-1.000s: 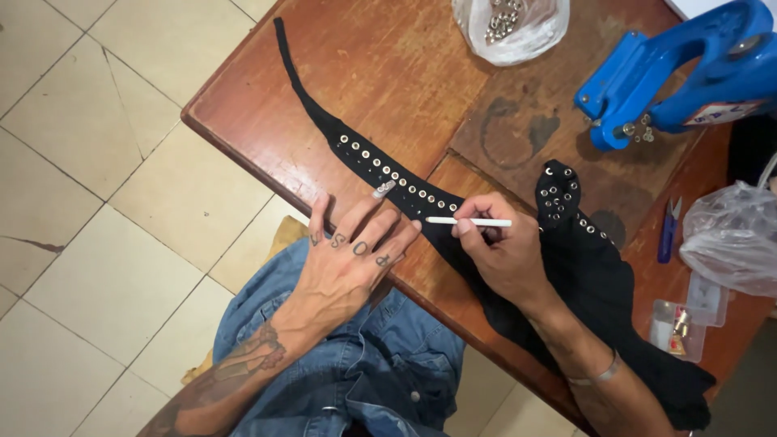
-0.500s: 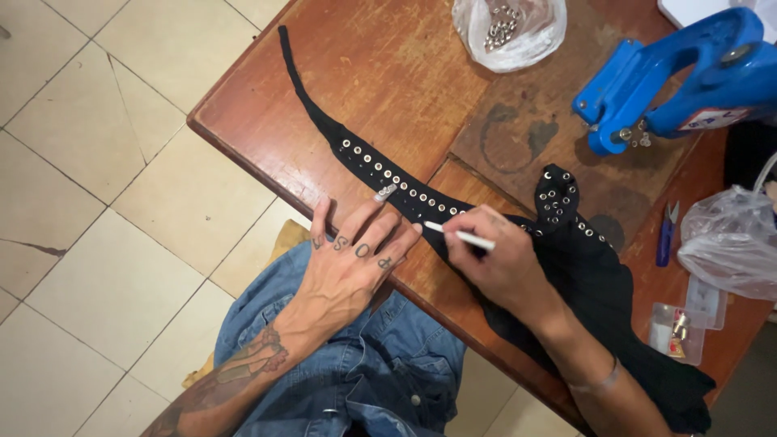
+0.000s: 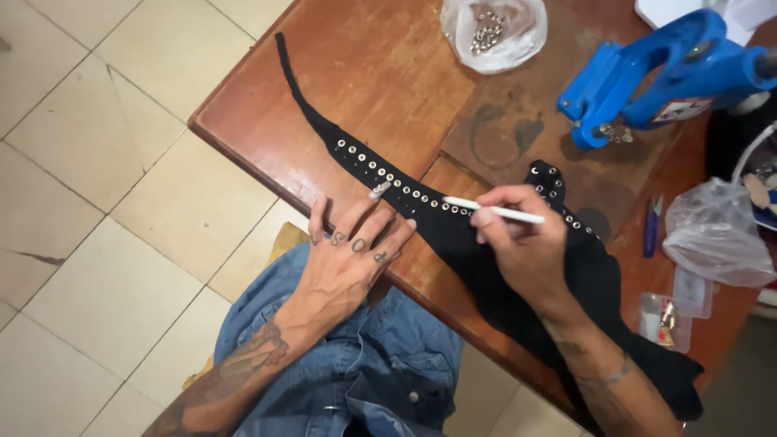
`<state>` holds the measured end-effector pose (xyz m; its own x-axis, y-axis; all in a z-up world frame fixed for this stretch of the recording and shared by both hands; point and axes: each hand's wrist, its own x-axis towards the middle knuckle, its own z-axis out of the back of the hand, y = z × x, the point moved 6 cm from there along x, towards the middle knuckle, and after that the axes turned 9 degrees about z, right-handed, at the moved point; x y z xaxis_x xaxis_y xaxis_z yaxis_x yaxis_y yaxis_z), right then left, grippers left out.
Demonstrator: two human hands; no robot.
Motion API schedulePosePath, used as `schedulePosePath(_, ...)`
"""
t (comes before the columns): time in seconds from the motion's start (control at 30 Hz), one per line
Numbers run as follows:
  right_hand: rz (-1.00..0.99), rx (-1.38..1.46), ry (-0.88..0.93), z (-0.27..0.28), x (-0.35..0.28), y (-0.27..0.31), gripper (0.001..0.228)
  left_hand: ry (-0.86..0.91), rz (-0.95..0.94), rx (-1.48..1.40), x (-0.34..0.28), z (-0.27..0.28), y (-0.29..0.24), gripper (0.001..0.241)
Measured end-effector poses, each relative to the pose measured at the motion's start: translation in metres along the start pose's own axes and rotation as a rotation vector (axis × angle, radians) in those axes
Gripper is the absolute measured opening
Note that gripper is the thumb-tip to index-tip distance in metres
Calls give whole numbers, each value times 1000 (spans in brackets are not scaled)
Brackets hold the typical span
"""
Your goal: Marking a black garment with a white pen for grommet placement
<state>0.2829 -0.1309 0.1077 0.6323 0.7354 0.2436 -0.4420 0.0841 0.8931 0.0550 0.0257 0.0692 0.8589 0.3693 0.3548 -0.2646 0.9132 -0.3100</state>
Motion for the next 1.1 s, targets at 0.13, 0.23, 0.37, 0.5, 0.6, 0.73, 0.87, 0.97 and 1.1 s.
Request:
schedulePosePath(0.13,-75,-3,116,-17,-4,-19,12,1,12,13,2,0,1,54)
schedulePosePath(0.23,16,-77,184,-29,1,-6,9,3,18,8,-1,0,1,53)
schedulePosePath(0.37,80,-104,210,-43,15,-8,16,-18,5,5,2,1,0,52)
schedulePosePath(0.5,111,-102,199,-46,20,-11,20,-46,15,-16,5,3,3,49)
schedulePosePath(0.6,117,-164,202,-46,15,-10,20,7,9,-27,0,2,1,53)
schedulePosePath(0.73,123,-111,234,-49,19,-11,18,-14,8,-9,5,1,2,49)
schedulePosePath(0.87,126,-137,248,-51,20,-7,18,-21,6,3,4,2,1,49)
schedulePosePath(0.97,184,-101,181,-50,25,-13,20,-235,6,-120,-5,-24,5,35)
schedulePosePath(1.1,156,-23,148,-48,25,-20,19,-223,-1,-119,-4,-21,6,36)
